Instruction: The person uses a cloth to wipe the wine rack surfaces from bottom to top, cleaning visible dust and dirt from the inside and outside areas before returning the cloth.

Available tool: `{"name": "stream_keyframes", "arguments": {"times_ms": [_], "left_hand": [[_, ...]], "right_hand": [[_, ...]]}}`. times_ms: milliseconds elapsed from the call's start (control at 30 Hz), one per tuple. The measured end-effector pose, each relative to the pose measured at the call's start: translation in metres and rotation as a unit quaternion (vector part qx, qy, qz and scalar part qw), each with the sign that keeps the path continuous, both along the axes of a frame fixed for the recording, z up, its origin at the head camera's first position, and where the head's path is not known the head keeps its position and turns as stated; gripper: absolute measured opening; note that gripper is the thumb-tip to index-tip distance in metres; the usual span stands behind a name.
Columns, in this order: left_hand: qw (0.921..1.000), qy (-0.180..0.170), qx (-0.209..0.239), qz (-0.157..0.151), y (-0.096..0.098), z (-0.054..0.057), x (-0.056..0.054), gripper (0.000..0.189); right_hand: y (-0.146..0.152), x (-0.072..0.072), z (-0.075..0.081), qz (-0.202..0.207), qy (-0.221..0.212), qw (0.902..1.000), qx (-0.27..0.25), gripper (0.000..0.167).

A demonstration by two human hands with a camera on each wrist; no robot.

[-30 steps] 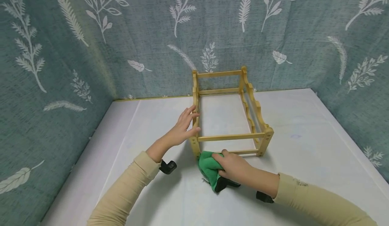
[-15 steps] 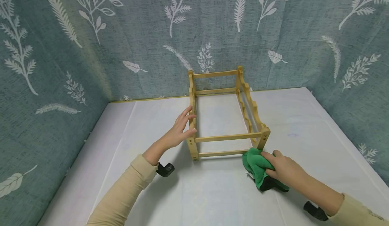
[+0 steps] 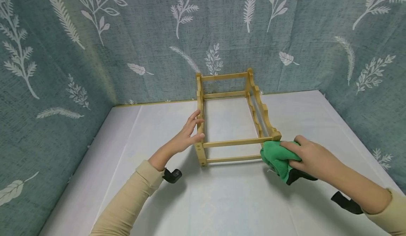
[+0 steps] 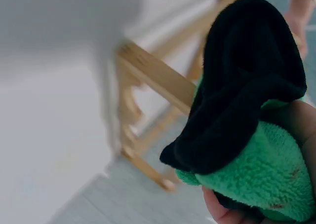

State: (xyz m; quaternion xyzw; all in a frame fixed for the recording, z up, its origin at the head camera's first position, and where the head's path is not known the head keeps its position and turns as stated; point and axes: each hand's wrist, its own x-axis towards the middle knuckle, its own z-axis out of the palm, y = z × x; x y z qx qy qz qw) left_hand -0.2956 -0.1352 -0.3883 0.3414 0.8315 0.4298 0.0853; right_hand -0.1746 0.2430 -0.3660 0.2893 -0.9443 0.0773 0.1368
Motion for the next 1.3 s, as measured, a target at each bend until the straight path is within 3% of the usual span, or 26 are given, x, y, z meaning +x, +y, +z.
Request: {"name": "stream_keyframes", "arguments": {"times_ms": [133, 233, 333, 400, 467, 600, 700, 767, 867, 1067, 1167, 1300], "left_hand": [[0.9999, -0.016, -0.005, -0.004, 0.000, 0.005, 0.003, 0.055], [0.9996, -0.027, -0.002, -0.007, 0.004, 0.018, 0.012, 0.051], [0.9995, -0.032, 0.002, -0.008, 0.007, 0.029, 0.021, 0.059], [0.9994, -0.032, 0.002, -0.010, 0.007, 0.033, 0.024, 0.066], [0.9994, -0.033, 0.003, -0.011, 0.007, 0.034, 0.025, 0.066], [0.9992, -0.037, 0.007, -0.011, 0.005, 0.034, 0.025, 0.052], [0.9989, -0.044, 0.006, -0.013, 0.004, 0.033, 0.024, 0.052], [0.9987, -0.048, 0.008, -0.014, 0.004, 0.033, 0.023, 0.055], [0.9984, -0.053, 0.010, -0.016, 0.003, 0.033, 0.023, 0.058], [0.9985, -0.052, 0.006, -0.015, 0.005, 0.032, 0.022, 0.064], [0.9988, -0.048, -0.003, -0.012, 0.002, 0.021, 0.013, 0.059], [0.9993, -0.037, -0.005, -0.009, -0.001, 0.003, 0.001, 0.062]], "right_hand": [[0.005, 0.001, 0.024, 0.026, 0.061, 0.9978, -0.008, 0.038], [0.006, 0.003, 0.036, 0.037, 0.093, 0.9947, -0.024, 0.058], [0.003, 0.011, 0.038, 0.043, 0.067, 0.9962, -0.035, 0.041], [-0.001, 0.017, 0.032, 0.045, 0.016, 0.9985, -0.026, 0.035], [-0.006, 0.018, 0.018, 0.043, -0.047, 0.9979, -0.012, 0.046], [-0.011, 0.003, -0.024, 0.016, -0.161, 0.9868, 0.010, 0.042], [-0.007, -0.008, -0.048, -0.005, -0.195, 0.9808, 0.006, 0.042], [-0.004, -0.012, -0.055, -0.003, -0.183, 0.9830, 0.008, 0.042], [-0.001, -0.012, -0.047, 0.010, -0.136, 0.9905, 0.015, 0.041], [0.005, -0.007, -0.006, 0.017, -0.056, 0.9982, 0.010, 0.042], [0.010, -0.007, 0.014, 0.033, 0.001, 0.9994, -0.001, 0.042], [0.015, -0.008, 0.036, 0.062, 0.069, 0.9953, -0.028, 0.030]]}}
